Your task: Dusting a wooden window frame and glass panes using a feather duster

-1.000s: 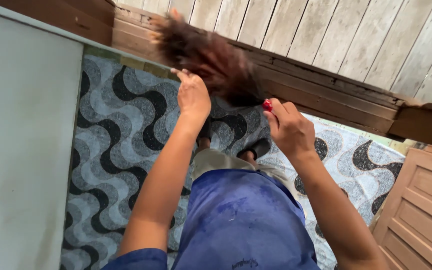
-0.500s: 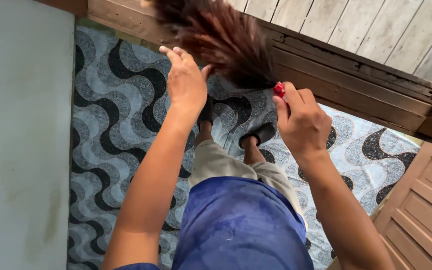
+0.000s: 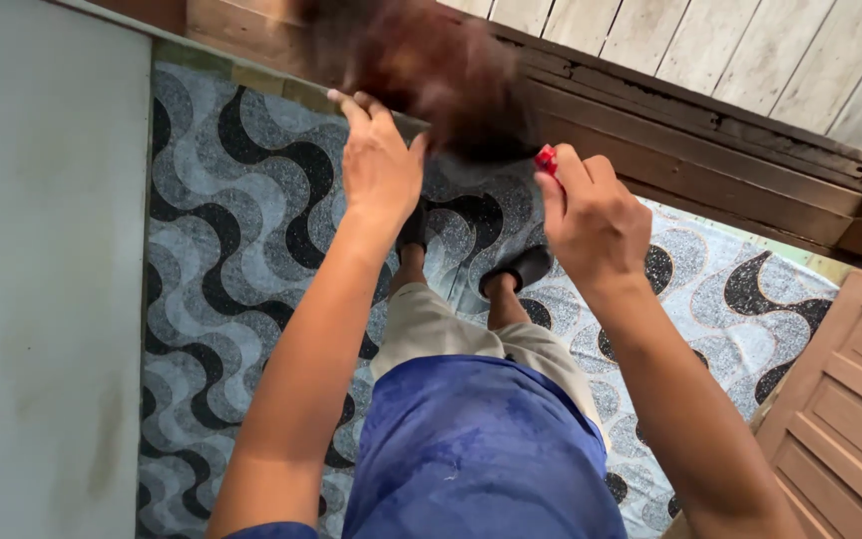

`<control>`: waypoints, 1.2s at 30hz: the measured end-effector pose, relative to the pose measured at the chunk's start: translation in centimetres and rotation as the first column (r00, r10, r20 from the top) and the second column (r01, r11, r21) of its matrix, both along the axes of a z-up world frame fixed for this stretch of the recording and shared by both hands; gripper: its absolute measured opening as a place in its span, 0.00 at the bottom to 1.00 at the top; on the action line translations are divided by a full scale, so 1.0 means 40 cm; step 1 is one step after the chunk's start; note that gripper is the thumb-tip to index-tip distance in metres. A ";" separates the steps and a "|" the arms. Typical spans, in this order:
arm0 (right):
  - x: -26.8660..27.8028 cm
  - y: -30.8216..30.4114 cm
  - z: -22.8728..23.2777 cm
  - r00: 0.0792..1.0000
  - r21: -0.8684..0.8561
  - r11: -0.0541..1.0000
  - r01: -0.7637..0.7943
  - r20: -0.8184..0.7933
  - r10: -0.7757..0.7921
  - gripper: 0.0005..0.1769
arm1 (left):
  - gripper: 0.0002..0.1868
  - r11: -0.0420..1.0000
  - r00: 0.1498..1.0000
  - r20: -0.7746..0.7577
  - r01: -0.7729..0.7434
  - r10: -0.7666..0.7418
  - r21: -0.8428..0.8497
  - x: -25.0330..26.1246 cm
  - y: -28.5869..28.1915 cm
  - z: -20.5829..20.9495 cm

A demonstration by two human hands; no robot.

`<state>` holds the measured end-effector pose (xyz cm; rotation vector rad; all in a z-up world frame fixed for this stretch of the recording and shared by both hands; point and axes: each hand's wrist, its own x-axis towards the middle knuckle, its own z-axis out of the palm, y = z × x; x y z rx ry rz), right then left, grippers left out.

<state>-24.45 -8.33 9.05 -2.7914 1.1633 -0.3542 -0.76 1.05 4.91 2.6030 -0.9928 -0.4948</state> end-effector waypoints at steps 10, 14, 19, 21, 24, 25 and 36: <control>0.120 0.079 0.019 0.997 0.025 0.997 0.070 -0.019 -0.069 0.20 | 0.34 0.900 0.911 -0.272 0.190 -0.311 -0.392 0.002 0.287 0.054; 0.144 0.127 0.044 1.000 0.065 0.998 0.004 -0.006 -0.004 0.20 | 0.17 0.883 0.822 -0.382 0.277 -0.422 -0.379 0.056 0.381 -0.081; -0.011 0.161 0.008 0.863 0.487 0.760 0.430 0.027 -0.505 0.19 | 0.07 0.904 0.742 -0.518 0.321 -0.425 -0.282 0.078 0.346 -0.037; -0.148 0.196 -0.023 0.608 0.483 0.478 0.733 -0.150 -0.780 0.19 | 0.15 0.872 0.691 -0.559 0.471 -0.459 -0.134 0.093 0.312 -0.013; -0.315 0.282 0.013 0.179 0.344 0.058 0.937 -0.332 -0.926 0.25 | 0.16 0.696 0.522 -0.511 0.677 -0.683 -0.239 0.114 0.278 -0.062; -0.315 0.318 0.046 0.144 0.334 0.028 0.942 -0.328 -0.934 0.25 | 0.16 0.671 0.494 -0.511 0.698 -0.704 -0.250 0.120 0.267 -0.045; -0.496 0.375 0.423 0.531 -0.438 0.383 0.813 0.291 -0.795 0.14 | 0.11 0.347 0.269 -0.224 0.788 -0.937 -0.509 0.127 0.158 -0.201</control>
